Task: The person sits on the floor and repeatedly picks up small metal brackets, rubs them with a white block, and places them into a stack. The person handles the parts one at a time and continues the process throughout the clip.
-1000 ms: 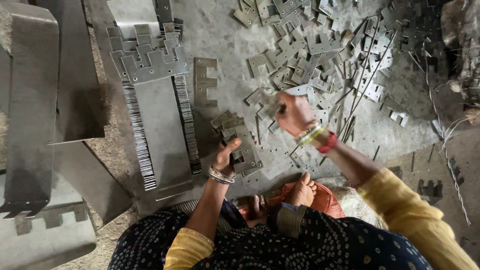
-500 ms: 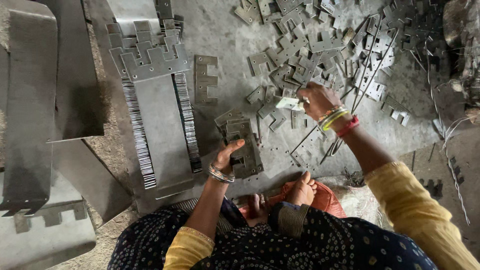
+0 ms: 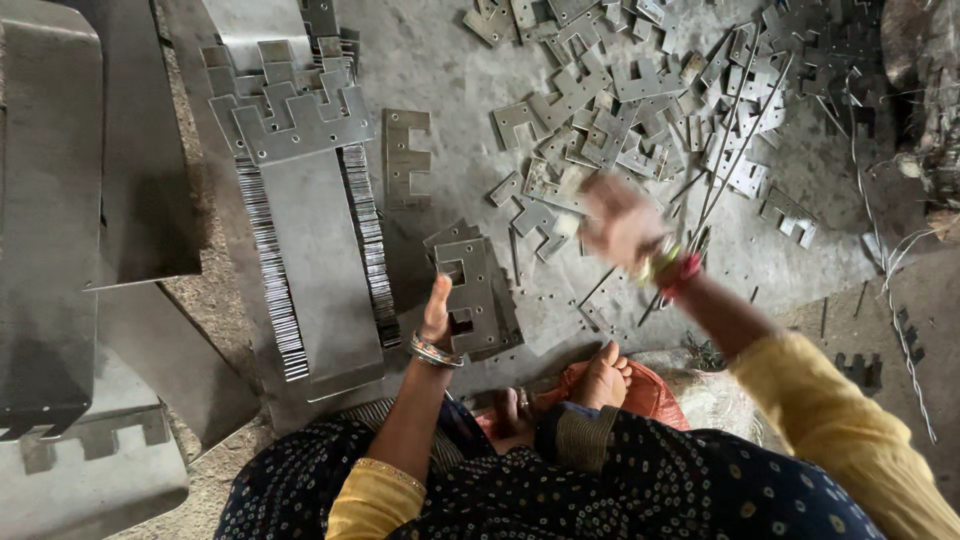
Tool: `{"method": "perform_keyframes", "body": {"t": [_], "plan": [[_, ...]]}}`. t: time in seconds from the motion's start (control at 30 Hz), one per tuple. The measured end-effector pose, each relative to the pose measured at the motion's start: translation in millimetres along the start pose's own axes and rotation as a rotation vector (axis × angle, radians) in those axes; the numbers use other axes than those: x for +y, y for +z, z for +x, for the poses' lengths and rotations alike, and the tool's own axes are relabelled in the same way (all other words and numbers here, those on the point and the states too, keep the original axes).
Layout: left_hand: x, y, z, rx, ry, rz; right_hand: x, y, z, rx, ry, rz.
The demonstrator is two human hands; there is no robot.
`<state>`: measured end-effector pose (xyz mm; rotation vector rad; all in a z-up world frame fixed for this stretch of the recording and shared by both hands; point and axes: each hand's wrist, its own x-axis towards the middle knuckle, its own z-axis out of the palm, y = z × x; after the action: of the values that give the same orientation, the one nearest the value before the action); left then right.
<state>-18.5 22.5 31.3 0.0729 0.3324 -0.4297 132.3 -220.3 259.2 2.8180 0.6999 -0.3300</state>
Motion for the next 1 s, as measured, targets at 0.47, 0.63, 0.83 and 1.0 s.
{"method": "perform_keyframes", "body": {"t": [0.47, 0.63, 0.83, 1.0], "plan": [[5.2, 48.2, -16.7, 0.028, 0.133, 0.166, 88.3, 90.0, 12.9, 0.239, 0.282, 0.452], [5.7, 56.9, -21.7, 0.023, 0.072, 0.136, 36.2, 44.5, -0.4, 0.164, 0.399, 0.426], [16.9, 78.3, -30.8, 0.039, 0.055, 0.14, 19.4, 30.0, 29.6, 0.091, 0.594, 0.449], [18.6, 76.1, -26.0, -0.085, -0.028, 0.171, 27.6, 26.9, 30.6, -0.027, 0.681, 0.942]]}}
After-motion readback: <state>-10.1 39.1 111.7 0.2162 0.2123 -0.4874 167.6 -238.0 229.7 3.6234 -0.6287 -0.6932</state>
